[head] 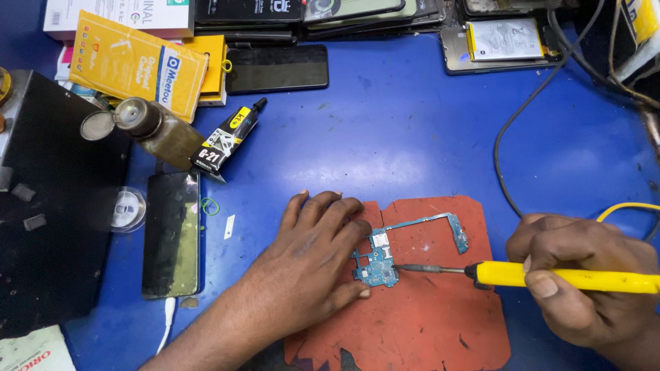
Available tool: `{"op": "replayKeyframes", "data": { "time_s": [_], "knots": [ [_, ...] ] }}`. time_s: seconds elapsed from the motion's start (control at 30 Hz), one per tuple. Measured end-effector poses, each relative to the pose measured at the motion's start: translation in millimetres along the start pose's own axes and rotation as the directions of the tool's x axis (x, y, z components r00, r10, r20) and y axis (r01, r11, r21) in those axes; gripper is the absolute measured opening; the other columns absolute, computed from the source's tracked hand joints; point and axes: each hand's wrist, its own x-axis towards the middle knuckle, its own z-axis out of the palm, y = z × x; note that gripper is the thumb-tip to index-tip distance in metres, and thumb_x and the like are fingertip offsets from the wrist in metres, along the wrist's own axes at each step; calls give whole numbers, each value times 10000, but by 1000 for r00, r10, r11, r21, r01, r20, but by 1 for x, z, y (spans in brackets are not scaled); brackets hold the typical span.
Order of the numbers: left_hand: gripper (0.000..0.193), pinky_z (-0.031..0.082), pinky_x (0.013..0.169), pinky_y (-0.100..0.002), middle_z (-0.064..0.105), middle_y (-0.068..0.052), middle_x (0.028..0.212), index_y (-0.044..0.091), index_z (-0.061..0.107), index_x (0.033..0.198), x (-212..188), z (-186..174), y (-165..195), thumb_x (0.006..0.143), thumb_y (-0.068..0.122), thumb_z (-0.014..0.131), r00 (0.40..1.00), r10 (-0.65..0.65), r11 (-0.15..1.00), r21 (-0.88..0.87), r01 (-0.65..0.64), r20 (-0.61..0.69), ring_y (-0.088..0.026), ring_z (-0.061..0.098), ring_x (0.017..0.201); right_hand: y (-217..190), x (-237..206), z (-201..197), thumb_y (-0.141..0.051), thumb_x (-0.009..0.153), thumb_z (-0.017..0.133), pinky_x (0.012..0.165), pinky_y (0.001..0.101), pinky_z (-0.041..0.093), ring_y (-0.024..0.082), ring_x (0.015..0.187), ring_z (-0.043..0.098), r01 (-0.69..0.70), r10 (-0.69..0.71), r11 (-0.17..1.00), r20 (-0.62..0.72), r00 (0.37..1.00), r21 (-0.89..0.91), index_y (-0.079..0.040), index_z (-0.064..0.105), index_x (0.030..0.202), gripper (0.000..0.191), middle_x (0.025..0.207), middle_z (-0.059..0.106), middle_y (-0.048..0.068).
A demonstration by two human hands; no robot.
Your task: The person uses a soldering iron to apply heat to a small blue circuit board placed on a red mat. The left hand stabilizes the board while the right hand moves the soldering iron across different points on the board.
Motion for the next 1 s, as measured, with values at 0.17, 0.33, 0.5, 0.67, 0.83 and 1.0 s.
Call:
{"op": "replayKeyframes", "data": {
  "time_s": [0.17, 0.33, 0.5, 0.67, 0.83, 1.0],
  "knots": [
    [702, 237, 1117, -618, 485, -194, 1385, 48, 585, 1256, 0, 0, 0, 718, 415, 847, 1000, 1, 1000, 6, -1, -5, -426, 374, 1353, 2, -5, -5, -141, 907, 643, 595, 329, 410, 184, 650, 534, -42, 44, 999, 55, 998, -30, -52, 569, 851, 128, 742, 606, 78],
    [701, 233, 1116, -616, 481, -201, 1391, 50, 585, 1257, 1, 0, 0, 721, 421, 843, 1000, 4, 1000, 2, -4, -13, -434, 364, 1356, 4, -2, 0, -137, 918, 624, 543, 306, 467, 172, 635, 584, 26, -26, 999, -1, 1000, 32, -33, 558, 879, 130, 677, 576, 39],
    [697, 232, 1131, -613, 489, -189, 1391, 55, 586, 1265, -1, 0, 0, 726, 417, 840, 1000, -10, 1000, -3, 10, 1, -420, 373, 1361, 4, 0, 1, -119, 917, 624, 606, 343, 433, 184, 659, 550, 34, -34, 997, 3, 999, 76, -26, 580, 897, 105, 682, 575, 31],
    [701, 236, 1120, -616, 491, -197, 1387, 51, 588, 1259, 0, 1, 1, 718, 414, 846, 1000, -4, 1000, -2, 4, -10, -426, 375, 1355, 1, 2, 3, -120, 929, 608, 604, 333, 493, 161, 636, 595, 70, -71, 995, 6, 997, 65, -40, 552, 922, 97, 651, 574, -6],
    [704, 236, 1119, -618, 491, -202, 1384, 45, 587, 1262, -1, 1, -1, 720, 412, 848, 1000, -4, 1000, -4, 4, -6, -425, 376, 1351, 1, 3, 4, -106, 926, 606, 602, 334, 498, 173, 649, 596, 74, -75, 993, 8, 997, 92, -42, 562, 934, 78, 669, 586, 7],
    [711, 217, 1104, -634, 478, -212, 1374, 44, 587, 1258, 1, 2, -1, 719, 426, 849, 1000, -12, 1000, -1, 12, 21, -433, 358, 1344, 2, 1, 3, -89, 915, 608, 634, 347, 496, 176, 660, 598, 55, -56, 995, 7, 998, 82, -47, 570, 957, 71, 671, 588, -6]
  ]
}}
